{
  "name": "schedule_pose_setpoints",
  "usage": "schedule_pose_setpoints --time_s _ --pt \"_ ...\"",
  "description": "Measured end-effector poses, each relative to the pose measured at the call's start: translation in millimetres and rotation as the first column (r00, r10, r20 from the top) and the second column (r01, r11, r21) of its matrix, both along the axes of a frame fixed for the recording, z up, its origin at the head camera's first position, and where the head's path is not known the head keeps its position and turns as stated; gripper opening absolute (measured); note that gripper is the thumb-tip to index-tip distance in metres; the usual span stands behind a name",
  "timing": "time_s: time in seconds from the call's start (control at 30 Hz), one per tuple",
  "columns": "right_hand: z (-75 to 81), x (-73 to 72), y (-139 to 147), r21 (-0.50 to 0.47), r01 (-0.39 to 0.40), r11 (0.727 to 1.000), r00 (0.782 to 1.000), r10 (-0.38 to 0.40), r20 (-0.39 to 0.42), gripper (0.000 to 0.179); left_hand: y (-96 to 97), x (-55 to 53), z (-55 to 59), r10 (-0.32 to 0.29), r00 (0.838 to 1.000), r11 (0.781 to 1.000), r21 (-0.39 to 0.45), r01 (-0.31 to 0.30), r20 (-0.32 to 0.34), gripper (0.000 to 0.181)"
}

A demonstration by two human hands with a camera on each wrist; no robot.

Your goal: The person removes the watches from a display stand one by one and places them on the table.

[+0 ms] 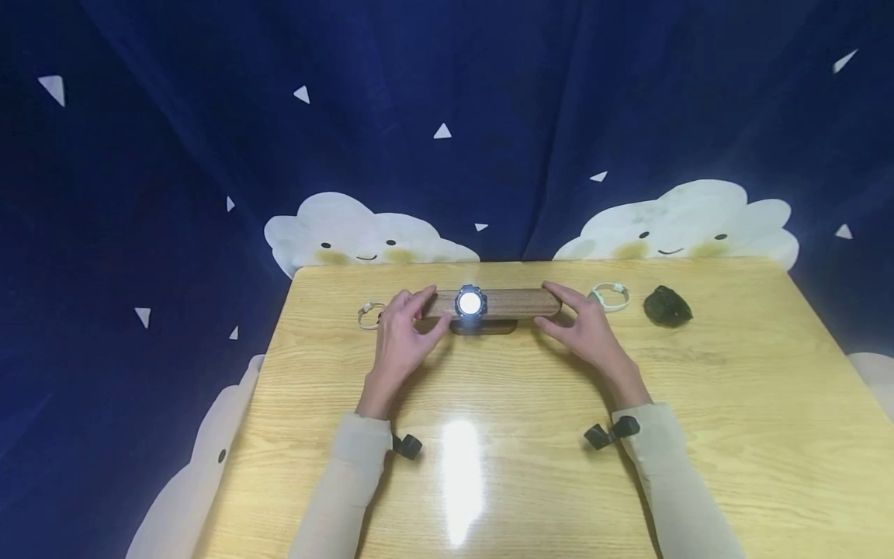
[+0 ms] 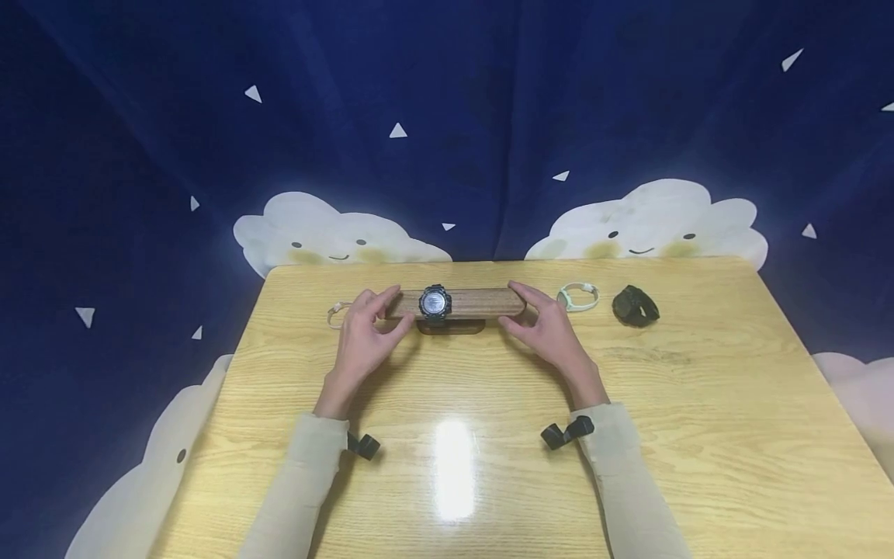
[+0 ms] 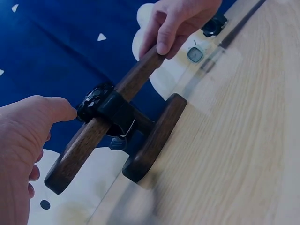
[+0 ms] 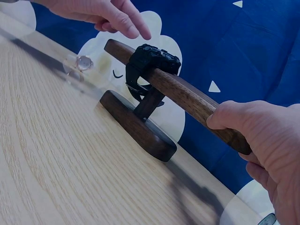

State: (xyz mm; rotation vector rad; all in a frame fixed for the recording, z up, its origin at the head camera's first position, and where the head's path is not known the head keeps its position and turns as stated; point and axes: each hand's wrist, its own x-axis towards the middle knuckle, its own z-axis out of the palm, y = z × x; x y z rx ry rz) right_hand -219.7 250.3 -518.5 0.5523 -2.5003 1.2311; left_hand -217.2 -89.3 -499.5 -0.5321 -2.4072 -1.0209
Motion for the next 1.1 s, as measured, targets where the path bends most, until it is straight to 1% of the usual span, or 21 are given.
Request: schedule_pose_setpoints --time_s 0.1,0.2,0.3,0.43,0.53,0.77,0.97,1.1 --pt "0.6 0.1 -0.9 -0.002 -0.002 1.0 1.0 0.002 0.0 0.065 2.0 0.0 -1.5 0.002 0.999 1.0 -0.007 -0.002 -0.032 0.055" --pt "0.8 -0.1 -1.1 0.001 -0.001 1.0 1.0 0.001 -0.001 0.065 4.3 0.4 -3.0 0.001 0.999 1.0 -0.023 -0.002 -0.043 0.058" --pt "0.8 0.0 -1.2 0.005 0.002 1.0 1.0 -0.002 0.0 0.065 6.5 0.8 -4.1 0.007 0.999 0.999 -0.044 -0.009 -0.032 0.061" --pt "0.9 -0.1 -1.3 0.008 0.003 1.0 1.0 -0.003 0.003 0.065 8.9 1.8 -5.0 0.023 1.0 0.997 -0.075 -0.023 0.01 0.065" --pt "1.4 -0.1 -1.5 0.007 0.004 1.0 1.0 -0.004 0.008 0.065 10.6 2.7 -5.4 0.035 0.999 0.995 -0.092 -0.032 0.028 0.066" --pt "1.9 -0.2 -2.9 -0.006 -0.001 1.0 1.0 0.001 0.014 0.065 12.6 3.1 -6.1 0.045 0.998 0.993 -0.112 -0.041 0.038 0.065" --pt "1.9 -0.1 -2.4 0.006 0.004 1.0 1.0 -0.004 0.019 0.066 15.6 3.7 -6.0 0.063 0.998 0.989 -0.136 -0.06 0.019 0.066" --pt "2.1 0.5 -2.4 0.005 0.009 1.0 1.0 -0.009 0.025 0.066 20.0 4.7 -5.7 0.057 0.998 0.986 -0.158 -0.057 -0.003 0.066"
